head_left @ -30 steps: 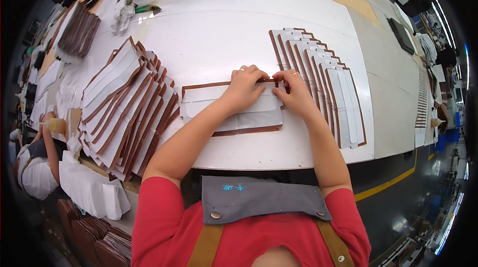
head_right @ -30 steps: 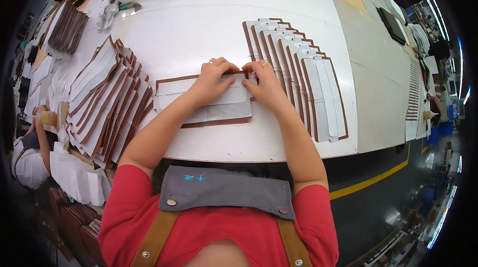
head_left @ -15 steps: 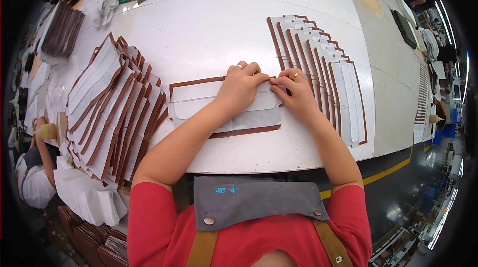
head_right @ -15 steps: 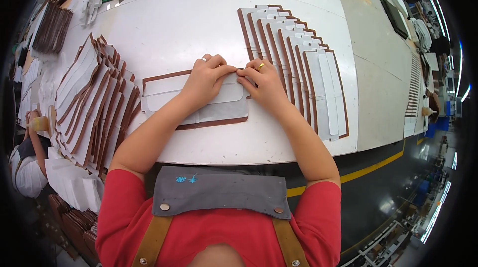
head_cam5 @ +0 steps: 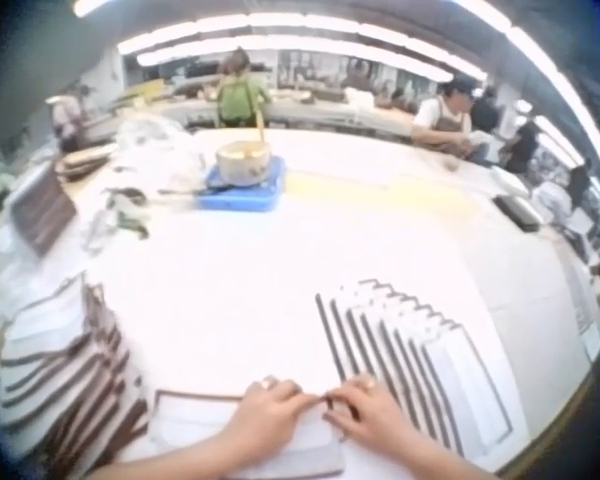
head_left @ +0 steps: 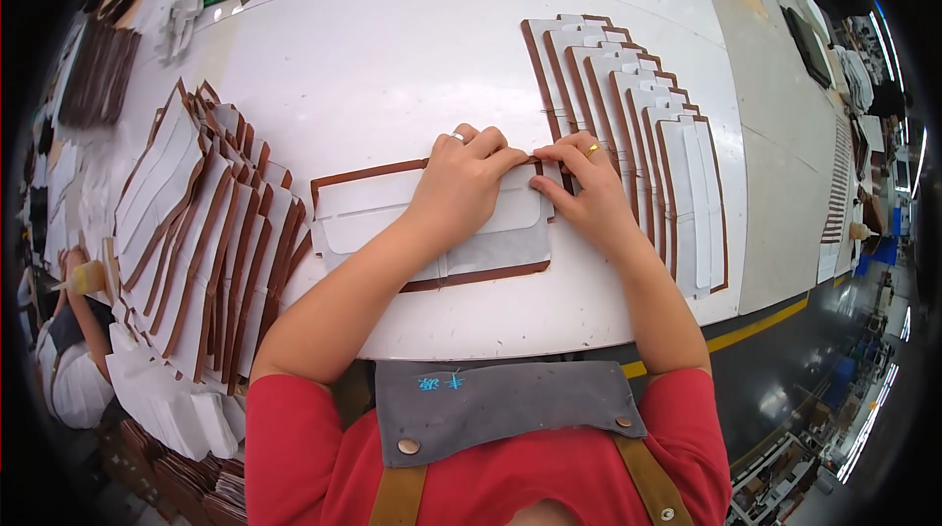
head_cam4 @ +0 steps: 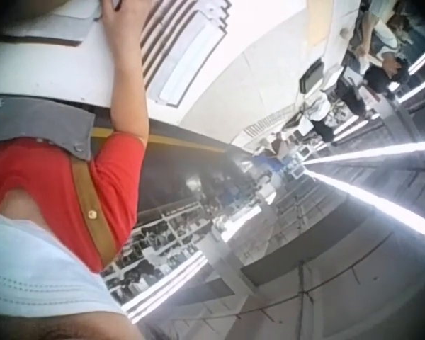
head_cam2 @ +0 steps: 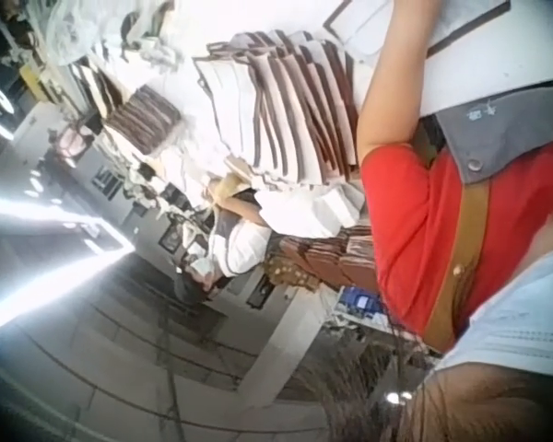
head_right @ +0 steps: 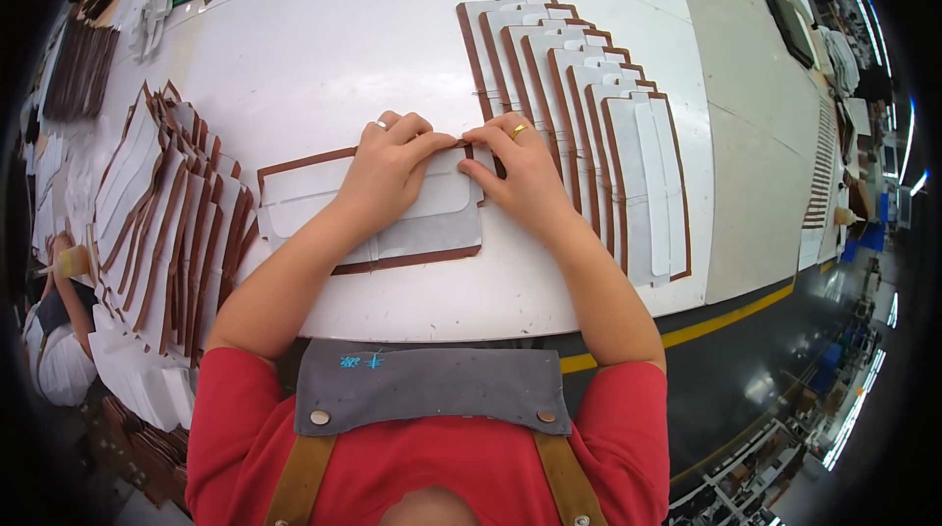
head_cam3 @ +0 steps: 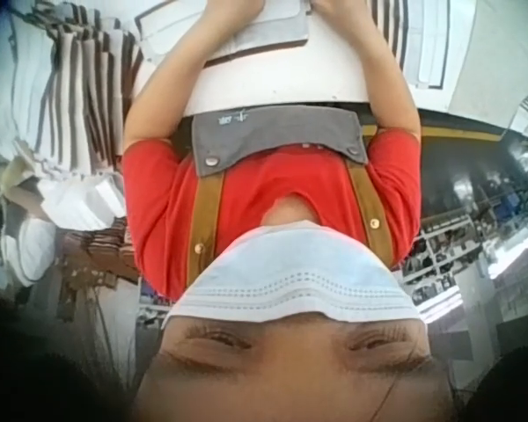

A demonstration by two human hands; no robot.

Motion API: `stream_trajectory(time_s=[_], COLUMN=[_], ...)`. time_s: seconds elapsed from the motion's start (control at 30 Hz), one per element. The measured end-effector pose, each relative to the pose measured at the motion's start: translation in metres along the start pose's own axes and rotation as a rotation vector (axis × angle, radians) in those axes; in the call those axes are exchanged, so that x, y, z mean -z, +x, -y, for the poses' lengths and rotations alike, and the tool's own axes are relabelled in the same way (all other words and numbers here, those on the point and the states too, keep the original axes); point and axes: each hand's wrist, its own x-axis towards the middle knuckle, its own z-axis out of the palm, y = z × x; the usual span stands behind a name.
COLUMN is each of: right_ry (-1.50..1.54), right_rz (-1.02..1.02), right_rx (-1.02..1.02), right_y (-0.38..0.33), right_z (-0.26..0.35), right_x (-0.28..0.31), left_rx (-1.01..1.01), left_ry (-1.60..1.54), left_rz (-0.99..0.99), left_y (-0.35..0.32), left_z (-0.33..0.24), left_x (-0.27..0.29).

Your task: The person is assembling and stacking leather wallet components at a workshop table.

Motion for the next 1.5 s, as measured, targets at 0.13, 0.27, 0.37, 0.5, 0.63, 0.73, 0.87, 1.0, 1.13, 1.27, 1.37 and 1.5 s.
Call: stream_trajectory(time_s=[0.13,0.27,0.37,0.5,0.63,0.73,0.87,1.0,1.13,1.27,1.37,1.5], right_ry=[0.004,-0.043,-0.269,-0.701,-0.561,-0.211,0.127,-0.016,-0.289,-0.445,-0.359,-0.248], right_rz=[-0.013,-0.015,-0.006,-0.015,-0.047,-0.135,-0.273,-0.159,-0.112,-0.088,-0.076,-0.011], right_rx=[0.031,0.064,0.224,0.376,0.267,0.084,-0.103,0.085,0.187,0.265,0.197,0.151], right_y=[-0.001,-0.001,-0.002,-0.008,-0.008,-0.004,-0.002,-0.003,-0.005,-0.008,-0.004,0.003], right_z=[-0.004,-0.006,0.0,0.014,0.014,0.004,0.0,0.002,0.002,0.004,0.006,0.008], right_x=[-0.002,-0.004,-0.003,-0.014,-0.011,0.002,0.008,0.004,-0.004,-0.006,-0.003,0.003], left_rx=[0.009,0.018,0.016,0.009,0.011,0.026,0.012,0.039,0.078,0.189,0.146,0.001], left_ry=[-0.006,-0.004,-0.009,-0.004,0.004,-0.03,-0.009,-0.023,-0.043,-0.157,-0.143,-0.031], left_rz=[-0.014,0.001,0.002,-0.014,-0.02,0.0,0.01,0.04,0.039,0.055,0.116,0.095], left_y=[0.0,0.0,-0.002,0.0,0.0,0.0,0.0,0.001,0.003,0.0,-0.002,-0.01], left_z=[0.0,0.0,0.0,-0.002,-0.002,-0.002,-0.003,-0.004,-0.006,0.0,0.004,0.01], left_x=[0.0,0.001,0.001,0.001,0.001,0.002,0.004,0.004,0.009,0.02,0.026,0.019])
